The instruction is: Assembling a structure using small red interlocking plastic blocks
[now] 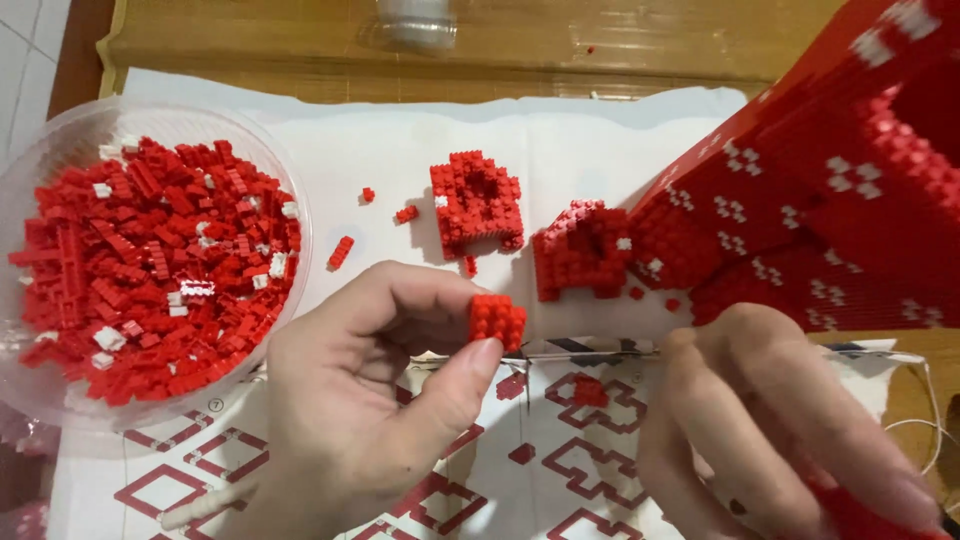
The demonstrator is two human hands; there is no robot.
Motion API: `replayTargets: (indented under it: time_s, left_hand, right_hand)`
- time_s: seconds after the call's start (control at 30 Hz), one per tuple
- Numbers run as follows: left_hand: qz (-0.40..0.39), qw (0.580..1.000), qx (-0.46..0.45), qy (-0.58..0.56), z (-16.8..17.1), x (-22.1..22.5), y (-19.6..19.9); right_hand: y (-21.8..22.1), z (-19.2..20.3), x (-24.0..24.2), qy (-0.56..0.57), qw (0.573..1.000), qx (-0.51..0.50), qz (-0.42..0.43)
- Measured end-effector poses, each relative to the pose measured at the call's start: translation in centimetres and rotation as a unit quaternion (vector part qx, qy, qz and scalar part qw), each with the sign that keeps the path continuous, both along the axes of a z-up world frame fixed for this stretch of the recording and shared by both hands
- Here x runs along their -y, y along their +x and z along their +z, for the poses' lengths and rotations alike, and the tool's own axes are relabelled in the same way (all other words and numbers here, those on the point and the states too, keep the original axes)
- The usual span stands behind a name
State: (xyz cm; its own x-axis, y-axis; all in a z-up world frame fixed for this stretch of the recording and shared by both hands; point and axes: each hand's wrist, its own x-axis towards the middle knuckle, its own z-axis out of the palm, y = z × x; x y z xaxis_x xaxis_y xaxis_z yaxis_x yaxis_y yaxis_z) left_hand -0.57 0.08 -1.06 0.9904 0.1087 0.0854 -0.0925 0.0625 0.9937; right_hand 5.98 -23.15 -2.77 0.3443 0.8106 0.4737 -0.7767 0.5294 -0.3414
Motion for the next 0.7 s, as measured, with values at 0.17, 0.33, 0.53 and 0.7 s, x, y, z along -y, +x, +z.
replayTargets:
  time_s: [0.17,0.33,0.53,0.7]
  left_hand:
    - [-0.003,1.000,0.011,0.011,0.4,0.2,-0.2]
    - [0.004,0.998,0.045,0.047,1.6,0.8,-0.8]
    - [0.066,0.968,0.168,0.175,3.7,1.7,-1.8]
    - [0.197,0.949,0.140,0.203,4.6,3.8,-2.6]
  right_hand:
    - [-0.2,1.0,-1.5,-0.005,1.000,-0.006,-0.011]
    - [-1.6,1.0,-2.2,-0.077,0.990,-0.056,-0.104]
    - [-0.8,-2.3,-1.0,-0.057,0.990,0.052,-0.121]
    - [-0.8,-3.4,-0.1,-0.083,0.988,0.077,-0.101]
